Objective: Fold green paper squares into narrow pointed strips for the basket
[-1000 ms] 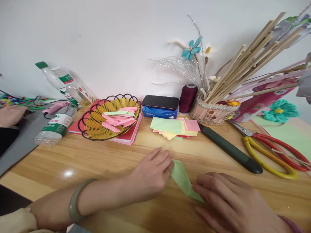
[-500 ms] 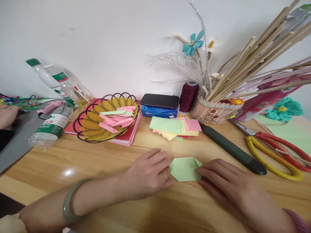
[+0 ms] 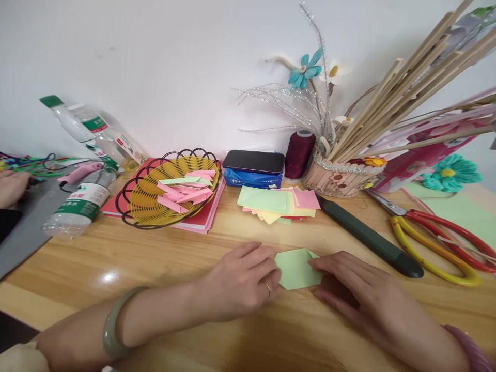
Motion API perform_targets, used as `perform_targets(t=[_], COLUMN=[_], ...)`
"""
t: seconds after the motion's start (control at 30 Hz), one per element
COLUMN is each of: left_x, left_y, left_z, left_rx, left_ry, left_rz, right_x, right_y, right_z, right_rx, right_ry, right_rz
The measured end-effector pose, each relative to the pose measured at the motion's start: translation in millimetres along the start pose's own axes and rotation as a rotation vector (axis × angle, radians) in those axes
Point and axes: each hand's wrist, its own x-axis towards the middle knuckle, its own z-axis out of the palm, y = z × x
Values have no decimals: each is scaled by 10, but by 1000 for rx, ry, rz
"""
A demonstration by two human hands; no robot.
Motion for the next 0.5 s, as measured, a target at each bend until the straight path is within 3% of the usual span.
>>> perform_targets(t=[0.33,0.5], left_x=[-7,49], left_y=[9,38], left_z=[65,41], left_rx=[28,-30], left_ry=[-4,51], left_rz=[15,-100], right_x=[29,51], right_y=[91,85], right_z=[-84,-95], right_rx=[36,12], right_ry=[-60,-47], right_rz=[34,-33])
